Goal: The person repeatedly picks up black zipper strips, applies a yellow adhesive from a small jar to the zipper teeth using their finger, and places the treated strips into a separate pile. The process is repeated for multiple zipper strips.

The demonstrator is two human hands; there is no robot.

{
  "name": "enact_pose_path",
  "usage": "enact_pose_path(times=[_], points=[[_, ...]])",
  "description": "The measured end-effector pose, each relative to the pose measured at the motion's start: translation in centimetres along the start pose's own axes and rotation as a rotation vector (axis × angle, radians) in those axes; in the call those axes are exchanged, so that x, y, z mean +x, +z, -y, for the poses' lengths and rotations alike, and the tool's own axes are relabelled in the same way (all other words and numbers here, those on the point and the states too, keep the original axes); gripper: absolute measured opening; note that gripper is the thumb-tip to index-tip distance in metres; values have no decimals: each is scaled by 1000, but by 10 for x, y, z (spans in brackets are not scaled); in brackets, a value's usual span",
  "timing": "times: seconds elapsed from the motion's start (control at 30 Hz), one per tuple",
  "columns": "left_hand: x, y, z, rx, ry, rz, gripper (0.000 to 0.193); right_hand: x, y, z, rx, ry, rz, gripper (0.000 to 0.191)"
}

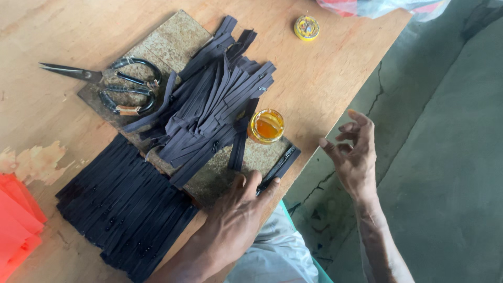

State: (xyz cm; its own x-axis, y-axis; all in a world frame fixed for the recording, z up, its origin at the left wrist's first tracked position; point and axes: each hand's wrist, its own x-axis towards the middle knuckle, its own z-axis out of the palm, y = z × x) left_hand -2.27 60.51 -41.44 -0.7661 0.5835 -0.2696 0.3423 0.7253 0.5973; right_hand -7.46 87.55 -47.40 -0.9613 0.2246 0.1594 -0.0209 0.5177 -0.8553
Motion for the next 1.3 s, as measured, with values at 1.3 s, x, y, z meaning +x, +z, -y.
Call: enact_pose_path(times=[1.3], points=[[17,-5,14,78,368,-683,15,-56,10,104,201,22,551,79]])
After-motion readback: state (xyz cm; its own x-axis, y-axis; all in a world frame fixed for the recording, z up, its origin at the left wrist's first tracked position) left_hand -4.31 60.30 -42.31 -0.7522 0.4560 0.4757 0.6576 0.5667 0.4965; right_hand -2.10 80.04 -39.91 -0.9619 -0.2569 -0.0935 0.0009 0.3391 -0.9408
